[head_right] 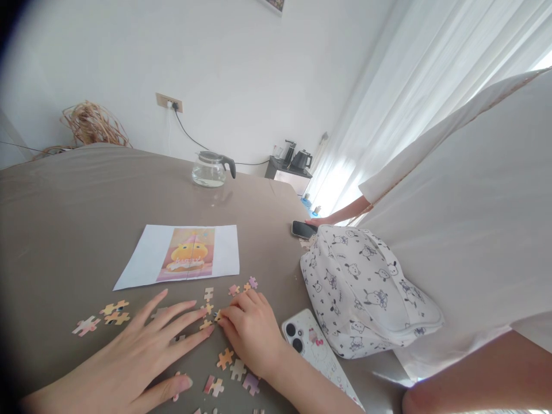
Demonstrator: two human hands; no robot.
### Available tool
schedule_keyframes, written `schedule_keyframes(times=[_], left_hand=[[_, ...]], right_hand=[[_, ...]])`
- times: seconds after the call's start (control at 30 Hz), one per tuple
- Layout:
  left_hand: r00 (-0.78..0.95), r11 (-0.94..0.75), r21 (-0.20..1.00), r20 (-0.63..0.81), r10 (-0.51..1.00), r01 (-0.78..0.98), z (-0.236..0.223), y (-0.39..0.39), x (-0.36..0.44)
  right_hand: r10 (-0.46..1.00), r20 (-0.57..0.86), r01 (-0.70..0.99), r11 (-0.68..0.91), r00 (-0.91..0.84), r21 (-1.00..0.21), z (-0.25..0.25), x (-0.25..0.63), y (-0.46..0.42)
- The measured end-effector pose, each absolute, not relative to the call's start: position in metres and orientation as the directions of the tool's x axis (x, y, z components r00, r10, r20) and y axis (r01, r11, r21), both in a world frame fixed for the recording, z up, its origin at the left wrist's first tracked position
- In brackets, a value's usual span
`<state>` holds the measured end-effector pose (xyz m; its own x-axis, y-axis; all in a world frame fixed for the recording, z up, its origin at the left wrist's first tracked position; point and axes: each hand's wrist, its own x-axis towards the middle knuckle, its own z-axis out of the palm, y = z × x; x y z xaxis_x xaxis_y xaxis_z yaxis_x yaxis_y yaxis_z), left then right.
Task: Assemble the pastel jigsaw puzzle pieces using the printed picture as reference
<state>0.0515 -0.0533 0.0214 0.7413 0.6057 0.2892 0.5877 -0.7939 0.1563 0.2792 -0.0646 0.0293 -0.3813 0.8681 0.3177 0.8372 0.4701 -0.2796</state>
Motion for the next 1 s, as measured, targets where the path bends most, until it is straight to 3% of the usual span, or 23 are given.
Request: schedule_keyframes(times=[0.5,1.0], left_hand=[[0.801,-0.846,0.058,0.292,0.523,0.53,0.0219,-0.0456,0.0467],[0.8,-0.842,0.045,0.29,0.526,0.537,0.019,-0.0471,0.0463]], right_hand=[[0.815,0.342,0.819,0.545,-0.468,-0.18,0.0313,0.284,-0.0635],[0.846,0.298,0.836,0.51,-0.443,-0.203,0.0343,0.285,-0.0633]])
